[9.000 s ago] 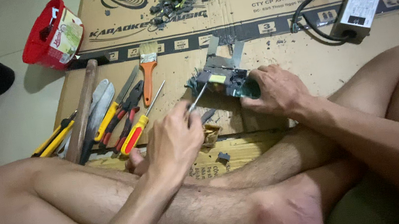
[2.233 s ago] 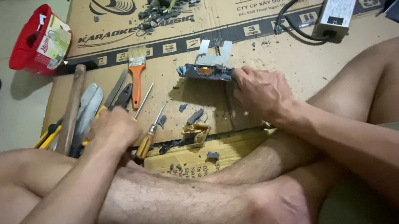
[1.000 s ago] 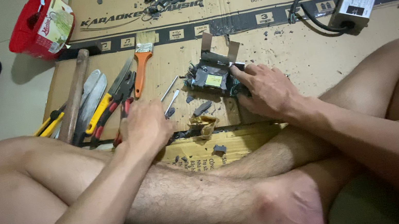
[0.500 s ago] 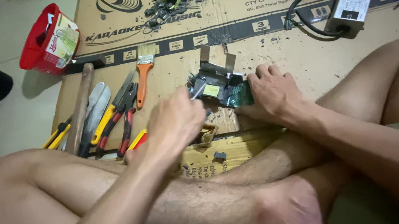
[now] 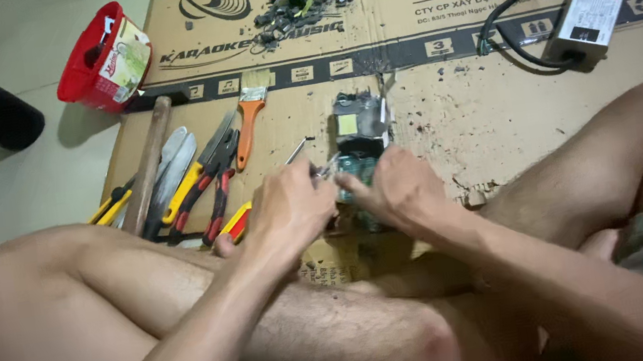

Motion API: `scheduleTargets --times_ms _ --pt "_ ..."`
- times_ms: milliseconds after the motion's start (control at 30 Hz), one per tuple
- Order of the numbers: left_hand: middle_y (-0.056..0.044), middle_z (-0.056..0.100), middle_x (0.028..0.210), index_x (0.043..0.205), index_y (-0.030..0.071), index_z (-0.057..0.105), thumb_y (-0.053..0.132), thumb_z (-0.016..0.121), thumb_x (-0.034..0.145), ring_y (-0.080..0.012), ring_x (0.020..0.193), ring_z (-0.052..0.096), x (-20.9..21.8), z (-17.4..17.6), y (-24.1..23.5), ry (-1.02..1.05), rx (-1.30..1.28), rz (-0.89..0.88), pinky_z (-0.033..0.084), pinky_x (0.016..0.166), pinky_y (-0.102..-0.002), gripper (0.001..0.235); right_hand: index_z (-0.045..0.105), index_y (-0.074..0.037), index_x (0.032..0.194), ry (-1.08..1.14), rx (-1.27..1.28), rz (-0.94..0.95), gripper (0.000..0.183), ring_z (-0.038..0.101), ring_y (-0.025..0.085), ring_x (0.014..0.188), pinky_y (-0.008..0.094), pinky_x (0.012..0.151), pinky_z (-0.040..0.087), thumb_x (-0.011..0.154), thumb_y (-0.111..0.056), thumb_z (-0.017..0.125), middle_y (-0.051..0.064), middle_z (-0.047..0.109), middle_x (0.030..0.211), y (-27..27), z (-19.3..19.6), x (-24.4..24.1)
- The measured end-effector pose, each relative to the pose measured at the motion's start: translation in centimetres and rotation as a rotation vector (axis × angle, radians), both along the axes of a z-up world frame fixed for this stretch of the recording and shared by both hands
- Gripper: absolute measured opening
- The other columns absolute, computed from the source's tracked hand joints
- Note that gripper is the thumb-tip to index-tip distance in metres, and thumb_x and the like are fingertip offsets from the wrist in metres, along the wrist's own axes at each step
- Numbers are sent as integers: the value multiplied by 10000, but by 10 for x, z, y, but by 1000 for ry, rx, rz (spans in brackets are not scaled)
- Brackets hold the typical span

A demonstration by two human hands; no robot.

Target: The person sits on the floor and uses a screwdriver to disassemble a small electronic device, removing screws and separating components. They manipulate the device and its parts with their hands, occasionally using the screwdriver to pry or adjust pieces.

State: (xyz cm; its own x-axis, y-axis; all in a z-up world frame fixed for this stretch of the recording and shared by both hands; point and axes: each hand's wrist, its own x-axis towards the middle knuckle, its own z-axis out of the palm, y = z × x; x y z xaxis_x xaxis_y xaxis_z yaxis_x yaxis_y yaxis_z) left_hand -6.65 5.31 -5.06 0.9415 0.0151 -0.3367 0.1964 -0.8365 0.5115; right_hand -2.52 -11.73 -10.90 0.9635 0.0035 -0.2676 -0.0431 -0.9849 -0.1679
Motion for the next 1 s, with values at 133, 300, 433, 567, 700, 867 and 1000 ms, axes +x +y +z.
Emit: scheduleTargets --times_ms 133,300,433,567,700,867,1000 --pt "-252 704 1146 1171 60 680 334 489 873 -476 1166 635 -2 12 7 17 38 -2 492 999 -591 447 686 -30 1098 127 266 -1 553 759 337 876 448 725 643 996 -551 533 151 704 867 -15 -17 6" --pt "-238 718 1127 1123 79 732 304 515 865 -462 1155 642 -10 21 0 7 -1 15 511 967 -579 405 725 -112 1229 10 497 -186 447 703 358 1077 522 940 522 986 -429 524 175 742 1090 -41 -7 35" --pt "-234 739 1076 1127 71 734 293 509 873 -446 1119 674 3 7 -11 -14 -53 -13 533 934 -552 406 709 -119 1200 47 641 -252 614 746 269 972 483 976 508 926 -616 475 95 769 995 -18 29 26" --pt "-253 722 1065 1088 43 730 294 523 865 -469 1089 671 16 -20 -10 -100 -66 -83 534 902 -581 394 663 -6 1224 32 611 -147 688 674 408 1139 559 1000 504 976 -635 537 264 698 1168 -5 42 14" --pt "-249 718 1096 1168 26 709 229 534 857 -446 1118 671 18 -26 -14 -102 -75 -57 536 934 -561 410 674 -66 1135 -84 511 -90 484 665 420 1115 567 921 523 957 -512 612 208 719 1064 -11 -9 37" --pt "-208 734 1105 1175 47 731 249 518 879 -412 1108 688 18 -11 -27 -83 -69 -38 554 922 -518 417 676 -61 1115 -91 553 -110 583 663 424 1094 564 913 522 910 -598 583 226 703 1017 -19 -8 33" --pt "-219 746 1060 1184 11 735 208 535 891 -407 1049 719 26 -13 -39 -113 -88 -9 582 866 -482 405 675 15 949 -133 700 -140 457 640 345 726 426 711 560 1077 -376 475 239 649 768 -41 -59 51"
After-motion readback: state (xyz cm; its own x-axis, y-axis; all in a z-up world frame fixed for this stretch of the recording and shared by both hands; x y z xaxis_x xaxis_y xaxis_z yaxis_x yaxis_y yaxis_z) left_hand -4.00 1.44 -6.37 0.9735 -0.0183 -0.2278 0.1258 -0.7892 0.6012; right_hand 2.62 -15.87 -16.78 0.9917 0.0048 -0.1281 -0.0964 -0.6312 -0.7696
